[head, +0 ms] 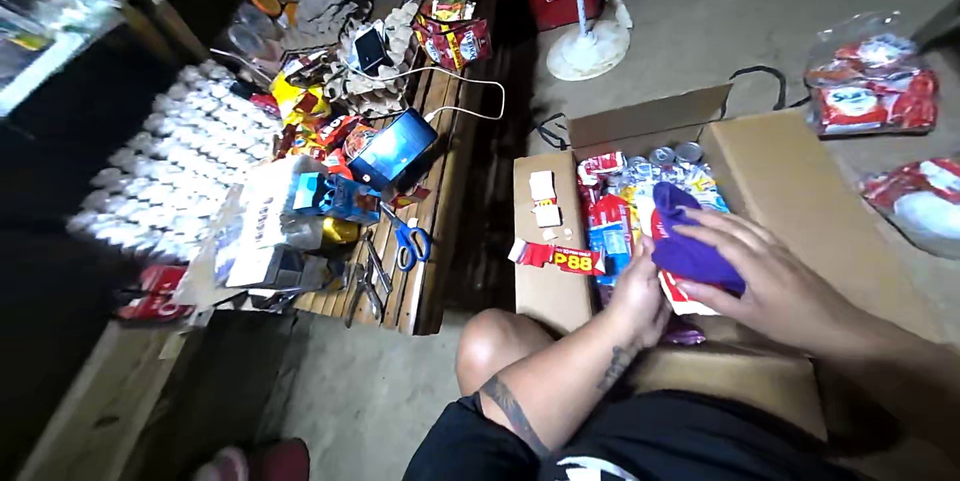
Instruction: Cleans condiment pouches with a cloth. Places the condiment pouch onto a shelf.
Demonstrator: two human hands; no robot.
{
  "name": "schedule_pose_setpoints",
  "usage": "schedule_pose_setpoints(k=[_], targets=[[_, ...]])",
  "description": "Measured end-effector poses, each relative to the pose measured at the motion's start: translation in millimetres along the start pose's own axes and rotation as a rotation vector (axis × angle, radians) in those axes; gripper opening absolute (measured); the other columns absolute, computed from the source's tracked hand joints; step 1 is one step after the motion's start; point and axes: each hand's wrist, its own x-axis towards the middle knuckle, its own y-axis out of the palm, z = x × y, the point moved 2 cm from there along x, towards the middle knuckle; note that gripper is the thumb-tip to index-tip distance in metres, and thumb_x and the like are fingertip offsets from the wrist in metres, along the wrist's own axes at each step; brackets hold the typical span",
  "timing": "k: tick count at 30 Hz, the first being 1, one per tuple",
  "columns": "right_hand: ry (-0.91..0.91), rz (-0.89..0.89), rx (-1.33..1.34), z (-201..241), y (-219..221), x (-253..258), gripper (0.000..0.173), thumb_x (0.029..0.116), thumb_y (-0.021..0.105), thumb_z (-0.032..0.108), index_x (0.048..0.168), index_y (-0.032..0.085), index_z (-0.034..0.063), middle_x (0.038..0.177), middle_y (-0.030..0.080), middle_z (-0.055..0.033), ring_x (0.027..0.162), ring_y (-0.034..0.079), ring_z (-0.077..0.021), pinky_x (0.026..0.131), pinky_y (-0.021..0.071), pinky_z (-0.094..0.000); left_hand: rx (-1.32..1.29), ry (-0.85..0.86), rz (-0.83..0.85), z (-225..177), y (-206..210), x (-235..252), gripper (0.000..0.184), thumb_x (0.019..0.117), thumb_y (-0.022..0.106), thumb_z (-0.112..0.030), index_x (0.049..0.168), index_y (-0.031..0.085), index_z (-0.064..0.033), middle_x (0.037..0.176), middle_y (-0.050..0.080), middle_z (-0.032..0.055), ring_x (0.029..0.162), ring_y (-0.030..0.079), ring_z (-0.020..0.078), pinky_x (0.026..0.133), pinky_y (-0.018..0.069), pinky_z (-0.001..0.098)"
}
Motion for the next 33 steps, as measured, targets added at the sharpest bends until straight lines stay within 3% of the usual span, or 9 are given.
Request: schedule_pose_setpoints(k=[2,6,8,11,13,16,20,23,33], targets=[[-0.077,0.015,0.006,13.7,5.6,-3.9,0.056,0.0965,0.051,0.056,0.134,0.062,0.0152,0.142,0.061,-0.0120,0.133,0.054,-0.0380,0.105,0.0453,-0.0607,-0.013,0.029,-0.031,-8.5,-9.0,5.3,0.058,0.1111,0.010,-0.040,0.158,0.020,-0.0068,0.151,0.042,0.0140,0.131,0.049,0.0171,0.108,0.0437,0.0380],[-0.146,-0.002,-0.009,17.1,9.7,-5.3,0.049,0.0973,0.049,0.051,0.135,0.062,0.0223,0.142,0.061,-0.0066,0.135,0.054,-0.0346,0.106,0.0453,-0.0571,-0.043,0.069,-0.074,-14.2,-13.6,7.9,0.052,0.1113,0.010,-0.033,0.152,0.031,-0.0081,0.142,0.047,0.0104,0.124,0.051,0.0144,0.103,0.0447,0.0349],[-0.070,-0.035,-0.004,4.8,6.8,-0.7,0.052,0.0998,0.047,0.052,0.137,0.062,0.0198,0.144,0.060,-0.0096,0.135,0.054,-0.0365,0.107,0.0446,-0.0594,-0.062,0.041,0.047,-6.4,-9.9,6.0,0.056,0.1109,0.011,-0.038,0.156,0.024,-0.0082,0.148,0.044,0.0117,0.130,0.050,0.0158,0.108,0.0441,0.0372],[0.147,-0.040,0.034,-17.7,-2.7,6.7,0.060,0.0999,0.046,0.054,0.140,0.061,0.0115,0.146,0.055,-0.0186,0.136,0.051,-0.0418,0.107,0.0415,-0.0646,-0.097,-0.049,0.169,11.3,2.6,-3.0,0.050,0.1113,0.012,-0.037,0.149,0.031,-0.0110,0.125,0.060,0.0082,0.110,0.063,0.0154,0.094,0.0537,0.0360],[0.207,-0.068,0.038,-24.4,-3.9,6.6,0.061,0.0985,0.046,0.055,0.140,0.061,0.0120,0.145,0.056,-0.0177,0.134,0.053,-0.0401,0.105,0.0423,-0.0632,-0.107,-0.067,0.245,15.2,5.4,-6.9,0.048,0.1110,0.010,-0.034,0.152,0.024,-0.0133,0.124,0.060,0.0063,0.109,0.064,0.0136,0.093,0.0539,0.0341],[0.135,-0.087,0.057,-9.6,4.2,2.1,0.058,0.0979,0.050,0.052,0.136,0.064,0.0106,0.142,0.058,-0.0196,0.130,0.055,-0.0421,0.103,0.0441,-0.0638,-0.148,-0.040,0.087,2.6,1.4,-3.2,0.047,0.1119,0.013,-0.032,0.149,0.031,-0.0104,0.124,0.059,0.0081,0.109,0.062,0.0148,0.094,0.0529,0.0348],[-0.034,-0.077,0.051,17.9,20.7,-8.9,0.047,0.0985,0.053,0.049,0.133,0.063,0.0195,0.141,0.061,-0.0126,0.135,0.054,-0.0343,0.109,0.0450,-0.0515,-0.225,0.015,-0.081,-16.3,-13.3,8.6,0.058,0.1102,0.014,-0.047,0.147,0.040,-0.0094,0.135,0.056,0.0096,0.121,0.057,0.0156,0.102,0.0486,0.0370],[-0.066,-0.074,0.048,17.7,21.8,-8.6,0.046,0.0980,0.053,0.049,0.134,0.062,0.0219,0.142,0.061,-0.0093,0.137,0.052,-0.0304,0.112,0.0435,-0.0463,-0.245,0.025,-0.074,-15.8,-15.6,8.9,0.058,0.1102,0.015,-0.047,0.151,0.035,-0.0107,0.141,0.052,0.0101,0.127,0.054,0.0167,0.105,0.0459,0.0382],[-0.020,-0.082,0.014,8.2,16.8,-5.8,0.057,0.0960,0.051,0.054,0.140,0.060,0.0181,0.144,0.058,-0.0143,0.136,0.053,-0.0355,0.107,0.0469,-0.0517,-0.166,0.018,0.028,-7.2,-9.7,5.2,0.058,0.1112,0.015,-0.042,0.161,0.014,-0.0123,0.157,0.034,0.0116,0.137,0.044,0.0168,0.112,0.0400,0.0376]])
